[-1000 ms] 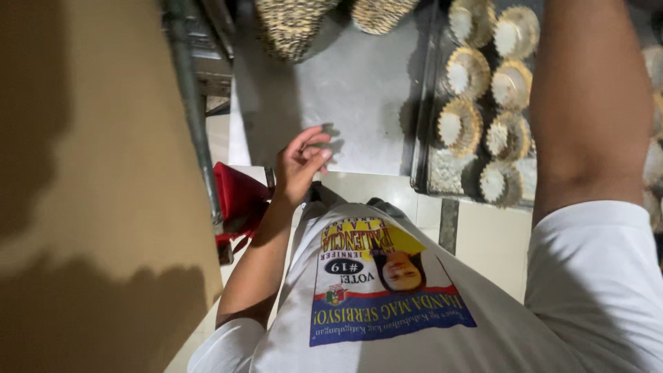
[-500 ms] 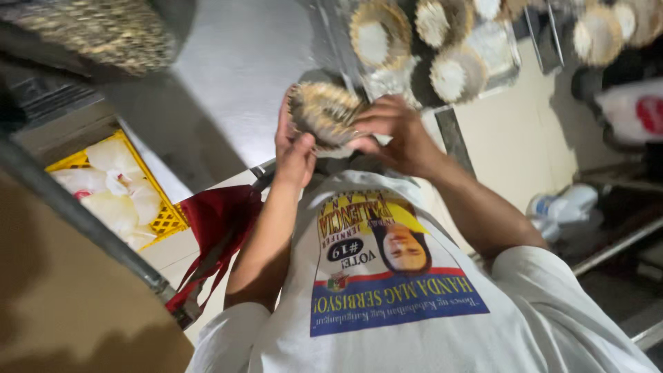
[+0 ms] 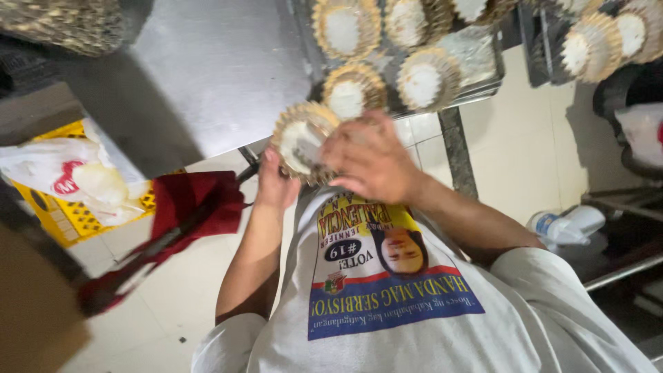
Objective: The person arranges stacks of metallic baking molds onto a metal tray, placing them one by one into rows by hand.
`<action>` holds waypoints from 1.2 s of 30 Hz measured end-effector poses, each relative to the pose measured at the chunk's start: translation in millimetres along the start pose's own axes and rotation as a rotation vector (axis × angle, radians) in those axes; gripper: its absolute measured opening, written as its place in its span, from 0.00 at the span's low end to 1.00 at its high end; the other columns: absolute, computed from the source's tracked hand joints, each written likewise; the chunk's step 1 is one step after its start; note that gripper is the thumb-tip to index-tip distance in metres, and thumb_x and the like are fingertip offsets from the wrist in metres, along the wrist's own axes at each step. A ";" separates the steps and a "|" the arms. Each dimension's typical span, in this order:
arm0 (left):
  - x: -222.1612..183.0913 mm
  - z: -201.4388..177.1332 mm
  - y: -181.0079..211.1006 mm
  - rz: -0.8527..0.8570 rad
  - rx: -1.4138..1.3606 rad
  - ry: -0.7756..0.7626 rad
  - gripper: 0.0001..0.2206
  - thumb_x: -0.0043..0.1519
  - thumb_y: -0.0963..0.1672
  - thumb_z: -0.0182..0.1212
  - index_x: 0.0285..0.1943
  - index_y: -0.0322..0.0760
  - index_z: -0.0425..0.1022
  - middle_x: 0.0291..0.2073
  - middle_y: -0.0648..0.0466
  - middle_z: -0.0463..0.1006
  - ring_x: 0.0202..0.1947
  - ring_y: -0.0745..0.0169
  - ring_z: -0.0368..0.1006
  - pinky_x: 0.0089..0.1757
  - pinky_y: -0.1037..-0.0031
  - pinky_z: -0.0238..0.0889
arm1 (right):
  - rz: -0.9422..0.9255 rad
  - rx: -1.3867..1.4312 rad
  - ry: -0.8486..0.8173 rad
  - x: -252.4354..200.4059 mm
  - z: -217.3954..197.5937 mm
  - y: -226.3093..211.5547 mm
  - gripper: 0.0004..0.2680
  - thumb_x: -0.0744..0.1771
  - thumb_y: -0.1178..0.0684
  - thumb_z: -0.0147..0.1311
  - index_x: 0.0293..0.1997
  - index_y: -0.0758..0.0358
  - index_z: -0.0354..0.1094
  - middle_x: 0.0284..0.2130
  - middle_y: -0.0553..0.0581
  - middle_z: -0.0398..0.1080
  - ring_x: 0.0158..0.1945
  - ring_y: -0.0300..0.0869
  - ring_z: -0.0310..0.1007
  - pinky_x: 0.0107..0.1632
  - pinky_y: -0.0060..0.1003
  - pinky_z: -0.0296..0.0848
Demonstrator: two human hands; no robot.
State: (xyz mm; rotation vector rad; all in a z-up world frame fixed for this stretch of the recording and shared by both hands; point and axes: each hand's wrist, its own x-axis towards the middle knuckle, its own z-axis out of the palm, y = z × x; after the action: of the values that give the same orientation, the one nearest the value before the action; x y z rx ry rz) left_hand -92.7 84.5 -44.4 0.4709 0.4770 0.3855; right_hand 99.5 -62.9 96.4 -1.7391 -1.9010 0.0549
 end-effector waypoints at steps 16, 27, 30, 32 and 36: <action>38.8 86.2 -73.0 0.303 0.704 0.718 0.28 0.71 0.56 0.48 0.67 0.31 0.72 0.39 0.52 0.77 0.26 0.69 0.71 0.23 0.80 0.59 | 0.224 -0.180 0.012 -161.5 -107.8 182.3 0.13 0.64 0.52 0.67 0.53 0.60 0.77 0.49 0.53 0.75 0.58 0.49 0.68 0.64 0.54 0.56; 39.2 57.6 -84.3 0.318 0.921 0.792 0.15 0.67 0.40 0.61 0.60 0.24 0.76 0.25 0.51 0.77 0.20 0.72 0.68 0.22 0.80 0.61 | 0.988 0.743 0.619 -248.9 -23.6 202.5 0.13 0.71 0.56 0.53 0.62 0.67 0.68 0.38 0.52 0.74 0.30 0.32 0.66 0.34 0.28 0.68; 46.5 52.4 -88.9 0.419 0.914 0.733 0.12 0.64 0.38 0.64 0.54 0.22 0.81 0.26 0.54 0.77 0.20 0.72 0.68 0.23 0.80 0.60 | 1.123 0.684 0.633 -245.3 6.9 239.9 0.10 0.69 0.56 0.58 0.54 0.69 0.73 0.31 0.51 0.74 0.27 0.31 0.67 0.31 0.28 0.68; 51.3 46.7 -89.6 0.385 0.850 0.724 0.11 0.64 0.39 0.63 0.53 0.24 0.81 0.25 0.53 0.76 0.19 0.71 0.65 0.22 0.80 0.57 | 1.112 0.586 0.647 -244.0 20.0 255.2 0.07 0.67 0.58 0.60 0.48 0.71 0.76 0.29 0.51 0.76 0.29 0.31 0.70 0.34 0.28 0.70; 56.5 32.7 -91.8 0.510 1.000 0.722 0.09 0.62 0.40 0.65 0.48 0.24 0.82 0.32 0.52 0.80 0.22 0.69 0.72 0.24 0.79 0.65 | 0.999 0.457 0.675 -241.6 26.9 263.5 0.05 0.66 0.61 0.60 0.42 0.72 0.78 0.29 0.52 0.76 0.30 0.33 0.71 0.35 0.30 0.70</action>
State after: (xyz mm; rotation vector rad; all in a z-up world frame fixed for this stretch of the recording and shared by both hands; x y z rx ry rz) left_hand -7.2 23.6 -85.2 1.4565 1.2719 0.8120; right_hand 328.3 -236.7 -118.0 -1.8633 -0.4039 0.2180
